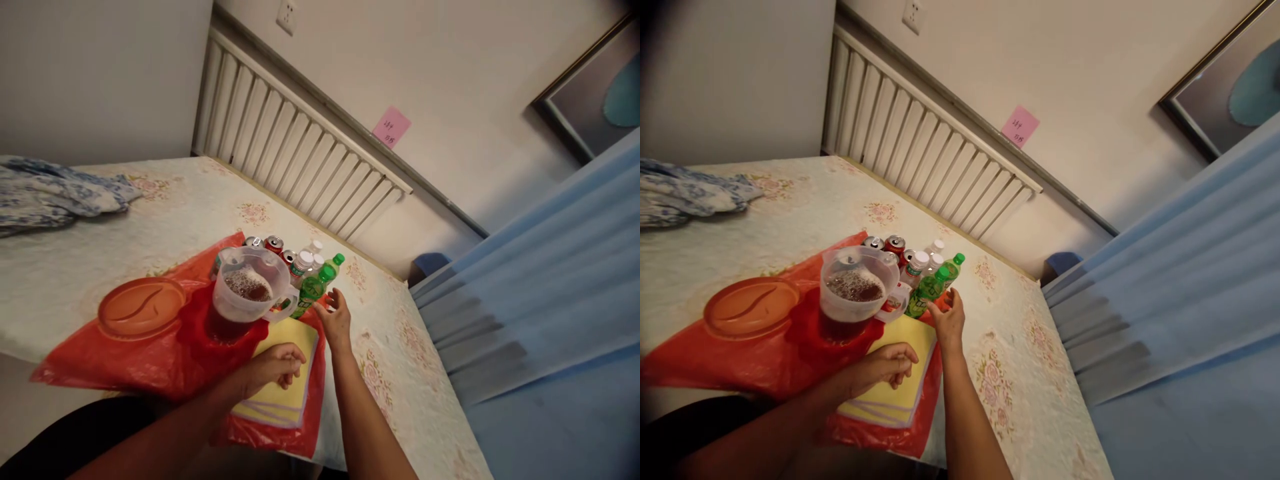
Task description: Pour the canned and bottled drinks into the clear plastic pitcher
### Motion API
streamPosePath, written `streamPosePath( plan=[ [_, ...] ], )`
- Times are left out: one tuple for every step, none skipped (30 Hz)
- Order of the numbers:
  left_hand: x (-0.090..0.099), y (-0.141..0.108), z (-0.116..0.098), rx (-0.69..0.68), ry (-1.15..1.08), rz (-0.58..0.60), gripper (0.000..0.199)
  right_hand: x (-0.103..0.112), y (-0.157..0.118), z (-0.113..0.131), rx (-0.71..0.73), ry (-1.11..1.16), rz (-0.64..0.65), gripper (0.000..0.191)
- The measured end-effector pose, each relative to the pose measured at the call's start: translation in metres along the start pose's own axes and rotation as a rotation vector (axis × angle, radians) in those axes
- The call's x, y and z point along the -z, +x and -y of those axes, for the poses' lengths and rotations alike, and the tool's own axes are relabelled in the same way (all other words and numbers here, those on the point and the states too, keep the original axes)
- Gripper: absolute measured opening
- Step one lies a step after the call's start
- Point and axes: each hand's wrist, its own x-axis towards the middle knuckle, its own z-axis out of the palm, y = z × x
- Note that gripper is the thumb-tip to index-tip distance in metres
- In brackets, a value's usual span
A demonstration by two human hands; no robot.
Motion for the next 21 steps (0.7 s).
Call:
streamPosePath(
  plan=[
    [-0.001,-0.001,-0.001,0.001,0.003,-0.002,0.036,-0.005,0.004,0.003,0.007,-0.032,0.002,0.071],
    [-0.001,-0.001,-0.001,0.0,0.009,0.0,0.036,-0.01,0.008,0.005,0.014,-0.065,-0.002,0.071],
    [-0.002,-0.001,-0.001,-0.003,0.017,0.006,0.036,-0.014,0.011,0.006,0.019,-0.098,-0.01,0.071],
    [-0.003,-0.001,-0.002,-0.008,0.027,0.015,0.035,-0.017,0.013,0.008,0.024,-0.129,-0.022,0.07],
    [-0.003,-0.001,-0.001,-0.015,0.035,0.021,0.035,-0.02,0.015,0.009,0.029,-0.157,-0.035,0.07],
    [-0.004,0.0,-0.001,-0.02,0.045,0.027,0.034,-0.023,0.016,0.011,0.034,-0.181,-0.044,0.068],
    [-0.004,0.001,-0.001,-0.023,0.053,0.029,0.034,-0.025,0.017,0.012,0.041,-0.201,-0.044,0.066],
    [-0.004,0.001,0.0,-0.023,0.058,0.029,0.034,-0.026,0.017,0.013,0.05,-0.215,-0.038,0.062],
    [-0.004,0.002,0.0,-0.021,0.06,0.028,0.034,-0.028,0.017,0.014,0.059,-0.225,-0.027,0.057],
    [-0.004,0.002,0.0,-0.02,0.058,0.026,0.033,-0.029,0.017,0.015,0.066,-0.232,-0.018,0.052],
    [-0.004,0.002,0.0,-0.018,0.057,0.024,0.033,-0.03,0.017,0.017,0.072,-0.237,-0.011,0.048],
    [-0.004,0.002,-0.001,-0.017,0.058,0.022,0.033,-0.03,0.016,0.018,0.077,-0.24,-0.012,0.045],
    [-0.004,0.001,-0.002,-0.019,0.063,0.017,0.033,-0.03,0.016,0.02,0.081,-0.24,-0.02,0.043],
    [-0.004,0.0,-0.003,-0.022,0.072,0.013,0.032,-0.029,0.016,0.022,0.084,-0.237,-0.031,0.041],
    [-0.005,0.0,-0.004,-0.026,0.082,0.01,0.032,-0.026,0.016,0.025,0.084,-0.232,-0.041,0.041],
    [-0.005,-0.001,-0.004,-0.029,0.091,0.009,0.032,-0.022,0.015,0.028,0.081,-0.223,-0.048,0.041],
    [-0.005,-0.001,-0.004,-0.03,0.098,0.011,0.033,-0.018,0.015,0.032,0.079,-0.211,-0.049,0.04],
    [-0.005,-0.001,-0.003,-0.032,0.1,0.009,0.034,-0.011,0.014,0.035,0.078,-0.196,-0.044,0.041],
    [-0.005,0.0,-0.002,-0.035,0.096,0.003,0.035,-0.004,0.013,0.039,0.079,-0.179,-0.035,0.041],
    [-0.005,0.001,0.0,-0.043,0.086,-0.011,0.037,0.003,0.01,0.042,0.082,-0.16,-0.024,0.041],
    [-0.005,0.003,0.003,-0.06,0.072,-0.033,0.04,0.012,0.007,0.045,0.083,-0.14,-0.012,0.042]
  ],
)
